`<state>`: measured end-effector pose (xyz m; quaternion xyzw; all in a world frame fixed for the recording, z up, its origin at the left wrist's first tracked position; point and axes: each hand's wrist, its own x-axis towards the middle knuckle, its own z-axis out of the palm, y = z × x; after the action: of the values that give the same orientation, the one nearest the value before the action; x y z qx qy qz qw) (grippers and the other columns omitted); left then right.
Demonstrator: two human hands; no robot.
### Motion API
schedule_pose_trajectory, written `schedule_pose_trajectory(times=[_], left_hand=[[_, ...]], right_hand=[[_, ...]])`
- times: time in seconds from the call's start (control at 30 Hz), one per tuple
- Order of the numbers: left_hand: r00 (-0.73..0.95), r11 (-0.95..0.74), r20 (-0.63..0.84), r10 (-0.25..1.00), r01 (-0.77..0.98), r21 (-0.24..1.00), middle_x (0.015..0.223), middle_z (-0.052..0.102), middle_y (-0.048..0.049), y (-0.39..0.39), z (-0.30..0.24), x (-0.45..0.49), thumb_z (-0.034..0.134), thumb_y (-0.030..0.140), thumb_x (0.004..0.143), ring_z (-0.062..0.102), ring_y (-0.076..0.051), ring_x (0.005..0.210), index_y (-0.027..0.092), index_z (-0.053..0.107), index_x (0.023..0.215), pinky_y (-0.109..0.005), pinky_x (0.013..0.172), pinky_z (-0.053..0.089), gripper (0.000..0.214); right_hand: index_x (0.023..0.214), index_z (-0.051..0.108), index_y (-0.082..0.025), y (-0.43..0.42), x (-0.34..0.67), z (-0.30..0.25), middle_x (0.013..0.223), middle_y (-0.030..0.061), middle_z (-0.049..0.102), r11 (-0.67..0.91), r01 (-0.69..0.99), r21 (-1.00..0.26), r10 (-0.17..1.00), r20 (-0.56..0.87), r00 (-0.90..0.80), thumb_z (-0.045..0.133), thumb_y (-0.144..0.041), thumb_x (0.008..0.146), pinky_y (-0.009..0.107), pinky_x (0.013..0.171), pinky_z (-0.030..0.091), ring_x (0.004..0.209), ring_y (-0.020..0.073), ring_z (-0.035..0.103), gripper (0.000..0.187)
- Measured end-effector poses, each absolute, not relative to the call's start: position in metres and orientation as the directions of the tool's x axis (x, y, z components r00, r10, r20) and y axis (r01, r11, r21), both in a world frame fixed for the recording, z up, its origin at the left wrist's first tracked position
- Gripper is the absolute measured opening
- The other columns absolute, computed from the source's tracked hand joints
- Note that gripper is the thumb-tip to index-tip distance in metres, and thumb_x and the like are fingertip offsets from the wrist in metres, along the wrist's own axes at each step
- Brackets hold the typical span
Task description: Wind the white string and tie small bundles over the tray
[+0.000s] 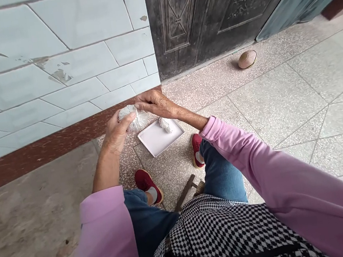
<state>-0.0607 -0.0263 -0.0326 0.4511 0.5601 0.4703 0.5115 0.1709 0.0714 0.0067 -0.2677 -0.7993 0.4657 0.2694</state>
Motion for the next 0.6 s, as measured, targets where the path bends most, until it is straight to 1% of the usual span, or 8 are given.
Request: schedule_pose_trajectory(times=[0.1,0.17,0.27,0.33,0.4,0.5,0.53,0.6], left_hand=[[-0.076,0.209,-0.214,0.974,-0.072,0.975,0.122,0.088,-0.0163,-0.031,-0.023,-0.049,0.108,0.078,0.081,0.087,-0.042,0.119,0.024,0.083,0.128,-0.050,0.089,0.078,0.076],[-0.046,0.207,-0.212,0.976,-0.084,0.975,0.119,0.089,-0.0165,-0.034,-0.019,-0.045,0.107,0.078,0.082,0.089,-0.042,0.114,0.024,0.083,0.130,-0.051,0.086,0.080,0.076],[-0.041,0.220,-0.224,0.974,-0.087,0.972,0.119,0.090,-0.0173,-0.036,-0.017,-0.045,0.107,0.080,0.084,0.091,-0.043,0.110,0.022,0.085,0.133,-0.050,0.080,0.081,0.079],[-0.054,0.245,-0.251,0.967,-0.093,0.965,0.121,0.090,-0.0184,-0.036,-0.018,-0.047,0.110,0.081,0.081,0.091,-0.042,0.105,0.022,0.086,0.133,-0.049,0.075,0.081,0.083],[-0.050,0.260,-0.265,0.963,-0.089,0.961,0.122,0.090,-0.0176,-0.036,-0.019,-0.048,0.116,0.075,0.075,0.090,-0.039,0.101,0.022,0.086,0.131,-0.047,0.072,0.079,0.082],[-0.035,0.231,-0.234,0.972,-0.066,0.971,0.117,0.088,-0.0152,-0.036,-0.019,-0.046,0.118,0.064,0.072,0.087,-0.035,0.099,0.022,0.087,0.127,-0.042,0.073,0.076,0.076],[-0.032,0.211,-0.213,0.977,-0.061,0.976,0.114,0.087,-0.0149,-0.037,-0.018,-0.043,0.117,0.062,0.073,0.086,-0.035,0.099,0.021,0.087,0.125,-0.041,0.075,0.075,0.073],[-0.013,0.156,-0.157,0.987,-0.070,0.985,0.109,0.085,-0.0151,-0.040,-0.013,-0.038,0.113,0.065,0.076,0.087,-0.038,0.103,0.021,0.086,0.121,-0.042,0.078,0.074,0.070]], right_hand=[[0.087,0.056,-0.025,0.074,0.169,0.003,0.081,-0.0033,0.050,0.427,0.167,-0.888,0.701,0.209,-0.682,0.070,-0.037,0.133,0.034,0.086,0.043,0.086,0.0178,0.049,0.049],[0.089,0.054,-0.025,0.074,0.167,0.000,0.082,-0.0041,0.048,0.429,0.143,-0.892,0.701,0.229,-0.676,0.074,-0.038,0.130,0.034,0.085,0.042,0.085,0.0181,0.046,0.048],[0.094,0.057,-0.024,0.073,0.164,-0.002,0.085,-0.0059,0.047,0.418,0.102,-0.903,0.689,0.242,-0.683,0.079,-0.033,0.126,0.033,0.085,0.040,0.084,0.0171,0.043,0.040],[0.095,0.058,-0.023,0.072,0.162,-0.004,0.085,-0.0067,0.047,0.401,0.089,-0.912,0.686,0.235,-0.689,0.079,-0.028,0.125,0.033,0.084,0.038,0.084,0.0161,0.042,0.037],[0.092,0.056,-0.023,0.071,0.161,-0.005,0.083,-0.0073,0.046,0.390,0.088,-0.917,0.686,0.225,-0.692,0.081,-0.027,0.124,0.032,0.082,0.037,0.082,0.0154,0.041,0.040],[0.088,0.054,-0.024,0.074,0.158,-0.008,0.079,-0.0079,0.041,0.356,0.074,-0.932,0.687,0.207,-0.696,0.089,-0.036,0.122,0.031,0.076,0.035,0.079,0.0149,0.038,0.051],[0.087,0.053,-0.024,0.076,0.156,-0.010,0.078,-0.0083,0.039,0.334,0.060,-0.941,0.691,0.200,-0.694,0.092,-0.041,0.122,0.030,0.074,0.034,0.077,0.0145,0.036,0.054],[0.086,0.051,-0.025,0.083,0.154,-0.014,0.075,-0.0093,0.036,0.282,0.031,-0.959,0.706,0.186,-0.683,0.094,-0.050,0.122,0.029,0.069,0.031,0.074,0.0137,0.033,0.062]])
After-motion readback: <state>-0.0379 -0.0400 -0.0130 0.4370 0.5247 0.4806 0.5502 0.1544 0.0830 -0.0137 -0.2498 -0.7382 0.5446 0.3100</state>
